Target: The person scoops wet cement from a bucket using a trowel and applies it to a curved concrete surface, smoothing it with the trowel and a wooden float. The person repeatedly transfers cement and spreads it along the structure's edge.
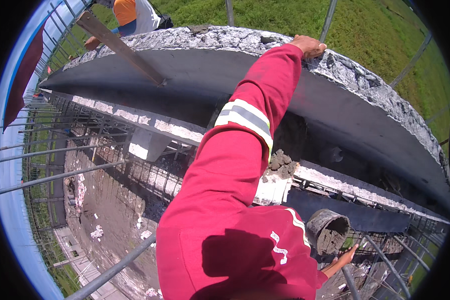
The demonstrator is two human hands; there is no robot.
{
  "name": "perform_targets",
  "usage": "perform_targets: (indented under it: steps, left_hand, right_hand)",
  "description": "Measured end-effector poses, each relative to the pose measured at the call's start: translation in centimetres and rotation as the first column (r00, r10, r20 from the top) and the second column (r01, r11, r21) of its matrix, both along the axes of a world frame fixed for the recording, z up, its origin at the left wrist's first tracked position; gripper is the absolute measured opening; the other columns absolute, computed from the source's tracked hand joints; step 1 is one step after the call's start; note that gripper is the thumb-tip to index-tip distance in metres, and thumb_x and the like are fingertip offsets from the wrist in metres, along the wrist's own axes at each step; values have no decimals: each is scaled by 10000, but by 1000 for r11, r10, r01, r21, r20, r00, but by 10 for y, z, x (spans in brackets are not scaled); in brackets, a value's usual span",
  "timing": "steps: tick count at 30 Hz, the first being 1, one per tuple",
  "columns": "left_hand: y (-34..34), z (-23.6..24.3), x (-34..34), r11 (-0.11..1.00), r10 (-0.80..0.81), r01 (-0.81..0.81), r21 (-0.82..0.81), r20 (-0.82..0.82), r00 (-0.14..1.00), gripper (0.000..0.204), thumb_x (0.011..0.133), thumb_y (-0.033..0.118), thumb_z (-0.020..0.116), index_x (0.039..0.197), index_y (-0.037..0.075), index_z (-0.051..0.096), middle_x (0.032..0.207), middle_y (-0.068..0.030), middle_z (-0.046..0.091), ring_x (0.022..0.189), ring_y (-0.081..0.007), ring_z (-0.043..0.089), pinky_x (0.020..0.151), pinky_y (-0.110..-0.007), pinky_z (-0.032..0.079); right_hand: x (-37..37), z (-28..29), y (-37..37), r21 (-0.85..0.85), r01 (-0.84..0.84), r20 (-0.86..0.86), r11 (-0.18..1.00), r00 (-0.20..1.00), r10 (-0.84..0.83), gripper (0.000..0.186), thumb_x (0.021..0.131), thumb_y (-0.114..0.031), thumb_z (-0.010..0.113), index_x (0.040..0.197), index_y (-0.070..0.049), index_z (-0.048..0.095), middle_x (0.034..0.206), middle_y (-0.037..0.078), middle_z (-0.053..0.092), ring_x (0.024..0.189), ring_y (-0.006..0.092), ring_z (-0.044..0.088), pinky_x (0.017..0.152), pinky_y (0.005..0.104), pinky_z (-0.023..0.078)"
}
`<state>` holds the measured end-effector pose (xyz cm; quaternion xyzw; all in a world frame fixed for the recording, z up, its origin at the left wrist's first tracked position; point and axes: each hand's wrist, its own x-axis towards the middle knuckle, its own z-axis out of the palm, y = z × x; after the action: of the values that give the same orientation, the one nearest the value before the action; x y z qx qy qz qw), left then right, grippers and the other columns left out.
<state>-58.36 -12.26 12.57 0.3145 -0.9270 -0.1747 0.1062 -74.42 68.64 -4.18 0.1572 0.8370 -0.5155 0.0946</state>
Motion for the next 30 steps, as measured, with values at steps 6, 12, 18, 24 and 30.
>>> perform_targets:
  steps: [6,12,18,24,30]
  left_hand:
    - [-56,-31,-15,986,26,-21,167,-31,999,692,1024,586,338,1143,-1,682,1089,-196,722,1060,-354,662,956,-413,459]
    - [-116,-46,-6,982,87,-79,173,-38,995,768,1025,604,406,1276,-96,597,1107,-131,673,1042,-216,581,983,-334,415]
    - [-132,-60,7,936,210,-170,308,-103,972,772,1041,571,406,1493,-55,417,1533,-179,465,1422,-246,428,1173,-333,284]
    - [-40,10,-17,957,-268,281,-71,-586,765,672,1058,522,349,1480,11,467,1522,-172,459,1455,-281,381,1221,-412,260]
    - [211,31,-192,979,-178,2,-206,-841,511,383,1072,240,434,1322,-3,592,1272,-189,620,1167,-279,609,1069,-398,482]
  right_hand:
    - [8,33,2,-186,86,-90,979,990,-104,405,965,-472,662,710,-177,550,610,-106,403,510,21,348,464,231,248]
    - [-27,10,29,-250,22,8,968,1000,-20,387,969,-438,666,762,-111,643,667,-77,503,611,40,403,549,234,277]
    - [-72,-24,69,-237,-61,9,970,998,65,350,1014,-356,532,800,-86,593,634,-83,414,557,28,340,520,229,240]
    - [-134,-25,116,-271,-3,9,963,1000,6,338,1016,-318,481,802,-82,595,634,-81,409,557,36,333,529,244,248]
    - [-207,-22,138,-167,-37,-38,985,999,31,379,1008,-355,491,779,-70,591,658,-60,443,600,62,364,560,263,274]
